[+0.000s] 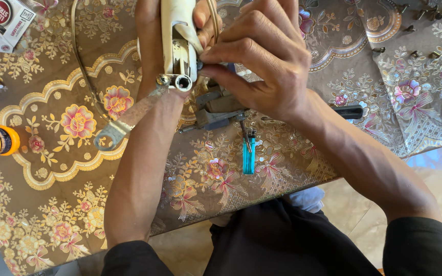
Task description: The person disassembles a white handheld electric appliance on a table, using screwdrivers and a wrench to remove screws and separate its plastic housing and internal motor parts. They manipulate the detached components by hand and continue unscrewing the housing throughout the clip.
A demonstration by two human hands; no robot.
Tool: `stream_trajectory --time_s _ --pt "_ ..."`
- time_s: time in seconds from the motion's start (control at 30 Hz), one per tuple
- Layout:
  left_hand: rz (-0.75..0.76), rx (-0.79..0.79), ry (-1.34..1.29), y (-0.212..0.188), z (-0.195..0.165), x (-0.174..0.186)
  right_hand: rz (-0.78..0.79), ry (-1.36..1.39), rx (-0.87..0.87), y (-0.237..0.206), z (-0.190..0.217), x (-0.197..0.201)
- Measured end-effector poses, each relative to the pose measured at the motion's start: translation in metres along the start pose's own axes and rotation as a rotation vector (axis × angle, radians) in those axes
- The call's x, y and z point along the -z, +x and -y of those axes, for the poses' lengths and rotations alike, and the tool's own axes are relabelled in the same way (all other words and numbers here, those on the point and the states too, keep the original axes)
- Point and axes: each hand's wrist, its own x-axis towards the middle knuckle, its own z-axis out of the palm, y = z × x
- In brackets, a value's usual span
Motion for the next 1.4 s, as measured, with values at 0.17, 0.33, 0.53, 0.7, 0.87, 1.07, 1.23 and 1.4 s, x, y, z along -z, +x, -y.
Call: stream_trajectory --time_s 0.17,0.33,0.53,0.7,0.87,1.07,1.23,1.4 --pt "0.026 0.009 0.059 -0.002 0.003 -0.001 0.005 -0.037 0.111 0.003 -0.003 0.005" --pt "0.028 0.06 -0.058 -0.001 0.003 0.001 -0.013 -0.056 0.171 0.006 -0.001 0.005" --pt "0.019 0.083 -0.044 0.001 0.006 -0.004 -0.035 -0.13 0.136 0.006 0.002 0.007" --pt "0.053 0.074 0.118 -0.014 0.004 -0.014 0.036 -0.083 -0.11 -0.002 -0.002 0.02" --pt "0.089 0.121 0.142 -0.008 0.008 -0.016 0.167 -0.148 -0.041 -0.006 -0.003 0.031" --pt "0.123 0.136 0.095 -0.003 0.011 -0.01 0.124 -0.195 0.232 0.005 -0.005 0.031" --pt "0.079 0.12 0.088 -0.001 0.012 -0.007 0.135 -0.18 0.223 0.002 -0.002 0.027" --pt "0.055 0.09 0.046 0.005 0.018 -0.001 0.145 -0.135 0.219 0.001 -0.008 0.03"
